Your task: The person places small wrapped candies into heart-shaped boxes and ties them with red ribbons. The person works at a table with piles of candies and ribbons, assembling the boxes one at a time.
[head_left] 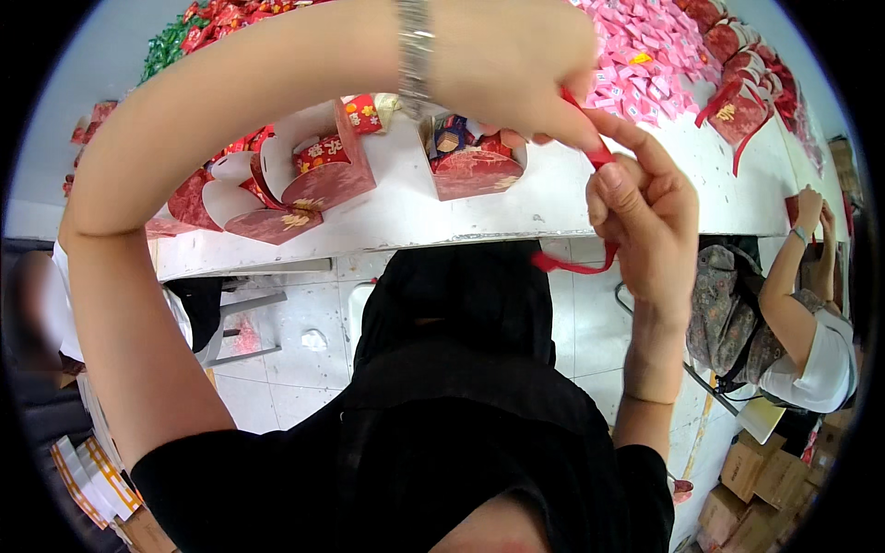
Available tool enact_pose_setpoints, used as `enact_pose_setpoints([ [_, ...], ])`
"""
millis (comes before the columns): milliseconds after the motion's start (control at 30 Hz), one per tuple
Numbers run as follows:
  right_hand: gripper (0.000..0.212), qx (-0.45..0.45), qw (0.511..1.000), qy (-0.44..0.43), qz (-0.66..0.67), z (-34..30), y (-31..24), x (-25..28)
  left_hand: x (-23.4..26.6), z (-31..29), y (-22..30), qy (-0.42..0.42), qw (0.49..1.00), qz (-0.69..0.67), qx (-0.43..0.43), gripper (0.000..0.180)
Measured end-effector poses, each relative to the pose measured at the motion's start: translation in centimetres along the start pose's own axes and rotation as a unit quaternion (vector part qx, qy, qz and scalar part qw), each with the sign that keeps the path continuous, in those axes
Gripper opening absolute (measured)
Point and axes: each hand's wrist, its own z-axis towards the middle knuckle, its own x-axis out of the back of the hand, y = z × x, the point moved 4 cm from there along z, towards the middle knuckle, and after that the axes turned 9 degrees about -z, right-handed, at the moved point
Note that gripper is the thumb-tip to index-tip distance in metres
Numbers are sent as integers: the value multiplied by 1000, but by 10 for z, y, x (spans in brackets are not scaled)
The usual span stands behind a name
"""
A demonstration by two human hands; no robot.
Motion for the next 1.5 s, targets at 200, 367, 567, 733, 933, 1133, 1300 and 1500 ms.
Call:
enact_pose_setpoints([
  [200, 37, -7, 971, 8, 240, -22, 28, -48, -19, -34, -30, 43, 997, 36, 58, 20],
  [367, 24, 1, 961, -22, 274, -28, 47, -72, -36, -34, -46, 65, 996, -1, 57, 17],
  [567, 32, -20, 965, -53, 256, -27, 45, -68, -33, -35, -52, 46, 991, -82, 90, 20],
  [733, 35, -39, 970, -64, 230, -16, 47, -62, -33, -32, -51, 39, 990, -94, 93, 26],
  [933, 34, -58, 976, -67, 201, -10, 47, -55, -36, -27, -53, 13, 991, -92, 97, 28],
  [1133, 34, -73, 980, -63, 174, -5, 45, -52, -39, -22, -58, 20, 991, -114, 67, 23],
  [1300, 34, -64, 983, -62, 159, -3, 40, -50, -38, -17, -59, -27, 992, -102, 76, 18],
  [1500, 35, -63, 984, -58, 154, -4, 34, -48, -35, -13, -58, -30, 990, -104, 89, 16],
])
